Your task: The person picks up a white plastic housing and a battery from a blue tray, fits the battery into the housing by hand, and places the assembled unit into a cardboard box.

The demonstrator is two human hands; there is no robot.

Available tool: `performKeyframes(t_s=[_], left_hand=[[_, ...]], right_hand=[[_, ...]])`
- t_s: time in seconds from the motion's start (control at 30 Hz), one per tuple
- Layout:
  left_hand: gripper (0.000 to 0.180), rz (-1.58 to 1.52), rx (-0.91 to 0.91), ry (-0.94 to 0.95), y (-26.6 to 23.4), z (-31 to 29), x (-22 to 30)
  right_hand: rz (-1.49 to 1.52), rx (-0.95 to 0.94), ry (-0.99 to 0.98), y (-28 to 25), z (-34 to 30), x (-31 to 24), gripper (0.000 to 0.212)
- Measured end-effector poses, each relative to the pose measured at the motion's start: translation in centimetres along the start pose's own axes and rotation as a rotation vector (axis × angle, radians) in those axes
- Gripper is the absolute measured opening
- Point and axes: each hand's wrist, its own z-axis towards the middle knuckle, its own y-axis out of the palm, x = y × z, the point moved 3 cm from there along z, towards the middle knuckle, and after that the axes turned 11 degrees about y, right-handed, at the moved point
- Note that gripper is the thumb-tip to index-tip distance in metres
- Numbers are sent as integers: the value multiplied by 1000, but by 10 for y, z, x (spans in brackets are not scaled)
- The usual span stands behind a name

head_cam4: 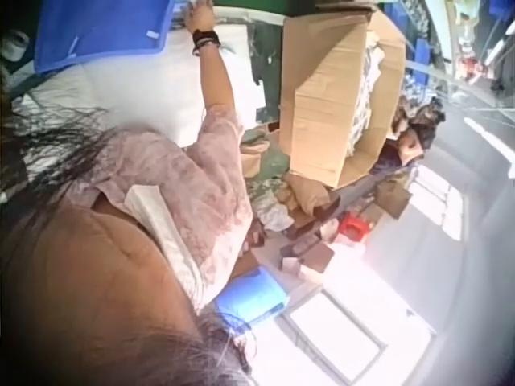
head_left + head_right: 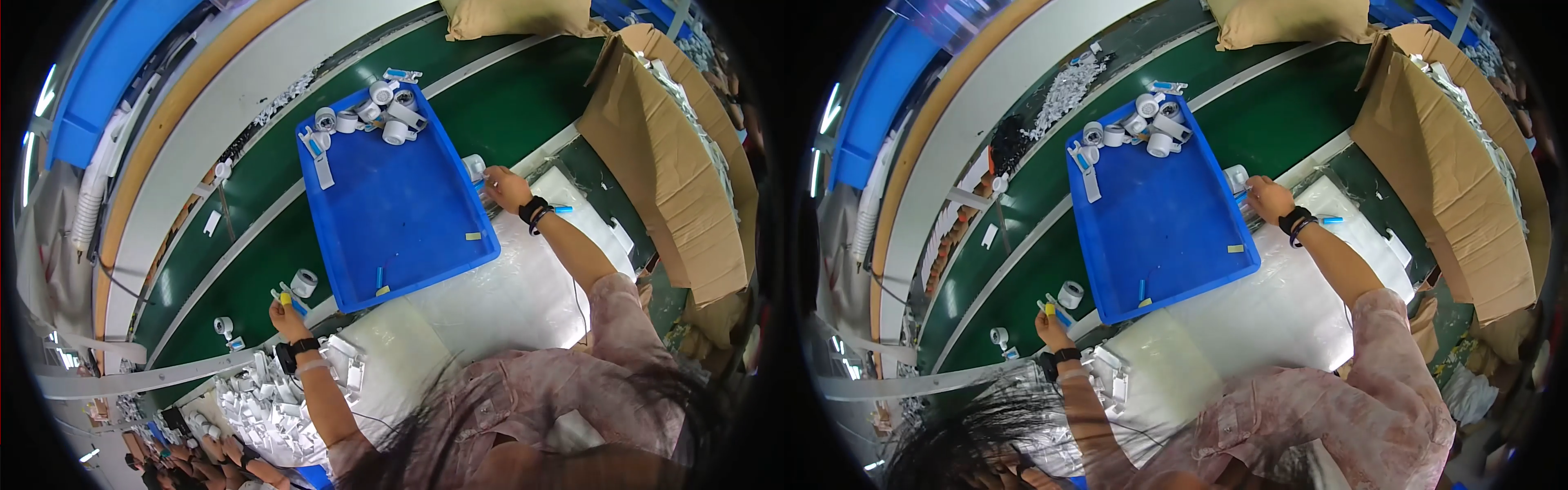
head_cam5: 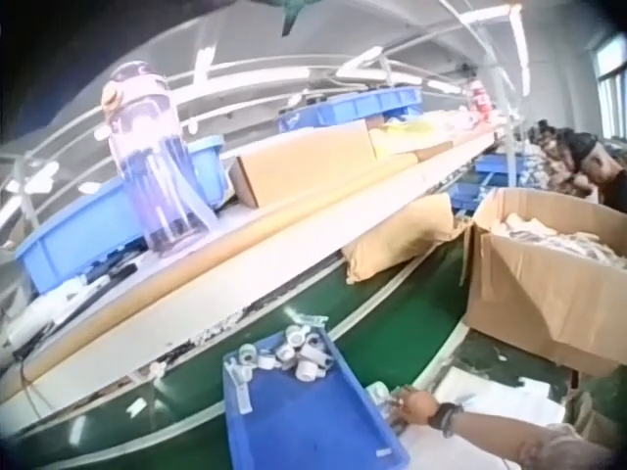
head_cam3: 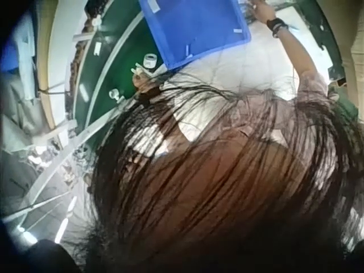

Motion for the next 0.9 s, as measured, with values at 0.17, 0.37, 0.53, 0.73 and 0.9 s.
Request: performKeyframes(t_s=[0.17,0.37,0.53,0.73,0.9], left_hand=[[42,401,20,45,13,-13,-3],[40,178,-193,210,35,-81,56],[33,-337,-588,26,71,-176,142],[54,-163,-844,448,105,-256,267],[58,-14,-828,626,97,-275,282]], right_hand=[[32,64,89,-8,2,5,38],[456,-183,289,-66,-31,-5,27],[719,-377,344,-103,-96,-35,22],[920,-518,376,-96,-191,-62,24],[1240,-785,467,-70,-247,-100,26]])
